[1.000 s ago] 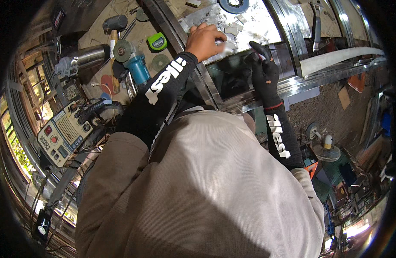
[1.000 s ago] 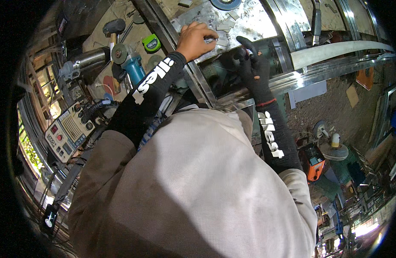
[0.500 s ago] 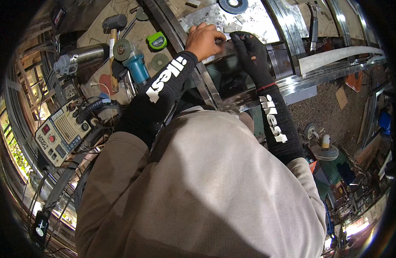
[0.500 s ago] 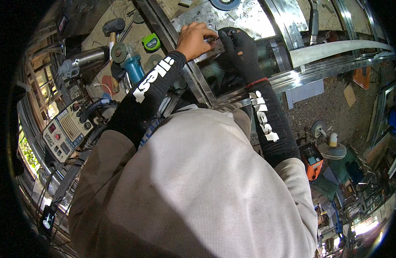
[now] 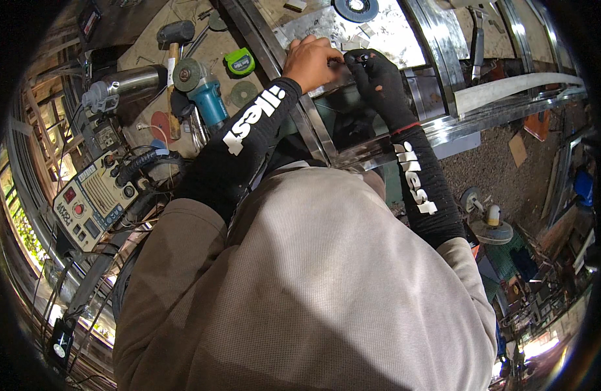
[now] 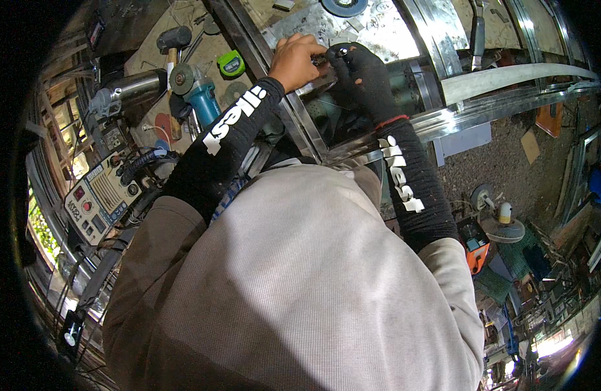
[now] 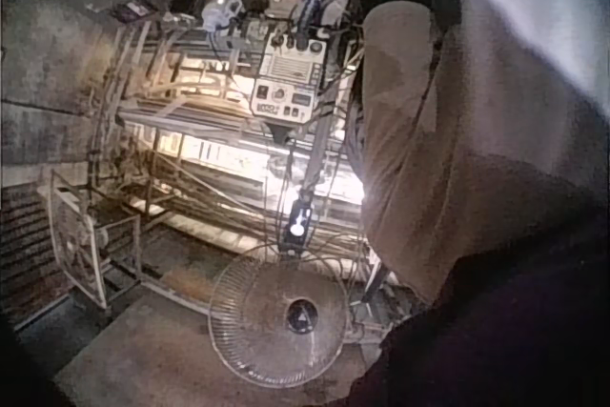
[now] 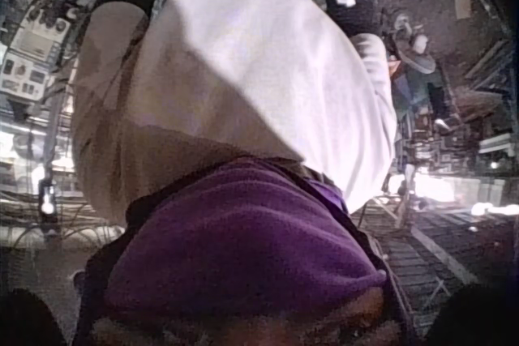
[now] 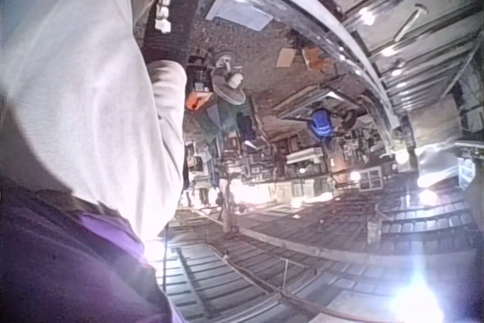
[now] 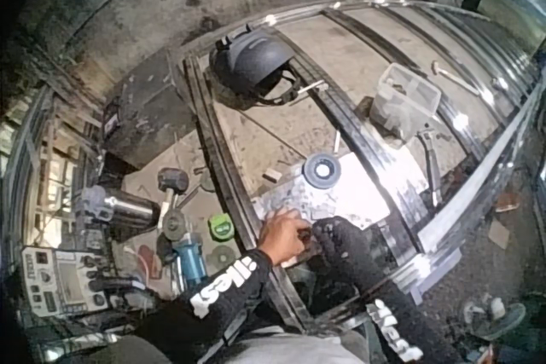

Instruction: The person retrieves small metal pieces from a plastic container and places them on a workbench. Using a marker, they mark each piece individually while handling them one at a time. The marked pieces remain on the bench throughout the clip.

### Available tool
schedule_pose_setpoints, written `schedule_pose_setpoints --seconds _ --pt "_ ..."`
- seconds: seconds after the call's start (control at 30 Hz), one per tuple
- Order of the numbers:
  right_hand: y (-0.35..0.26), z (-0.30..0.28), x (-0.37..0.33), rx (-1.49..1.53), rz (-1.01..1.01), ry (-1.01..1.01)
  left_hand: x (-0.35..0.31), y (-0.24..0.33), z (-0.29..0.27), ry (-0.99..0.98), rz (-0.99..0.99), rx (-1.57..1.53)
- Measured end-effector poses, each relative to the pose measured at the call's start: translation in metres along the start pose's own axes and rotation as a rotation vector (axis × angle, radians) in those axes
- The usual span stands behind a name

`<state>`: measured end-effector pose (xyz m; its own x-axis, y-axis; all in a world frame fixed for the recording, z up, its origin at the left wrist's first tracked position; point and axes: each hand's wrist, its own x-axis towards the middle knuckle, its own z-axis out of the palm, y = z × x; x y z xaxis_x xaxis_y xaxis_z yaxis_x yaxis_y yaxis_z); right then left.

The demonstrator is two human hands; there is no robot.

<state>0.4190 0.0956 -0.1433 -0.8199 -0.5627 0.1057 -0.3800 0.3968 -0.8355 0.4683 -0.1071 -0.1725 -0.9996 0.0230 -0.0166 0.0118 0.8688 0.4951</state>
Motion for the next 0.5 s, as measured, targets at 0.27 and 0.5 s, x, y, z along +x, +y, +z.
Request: schedule_pose_setpoints --seconds 0.27,0.5 --pt "0.0004 -0.0028 0.0068 -0.078 -0.077 -0.086 0.0000 0.0007 -0.0018 -0.021 -0.004 0.010" --pt "-0.0011 -0.0051 0.0055 -0.025 -0.087 -0.055 0.0003 0.0006 -0.0012 -0.010 -0.007 -0.012"
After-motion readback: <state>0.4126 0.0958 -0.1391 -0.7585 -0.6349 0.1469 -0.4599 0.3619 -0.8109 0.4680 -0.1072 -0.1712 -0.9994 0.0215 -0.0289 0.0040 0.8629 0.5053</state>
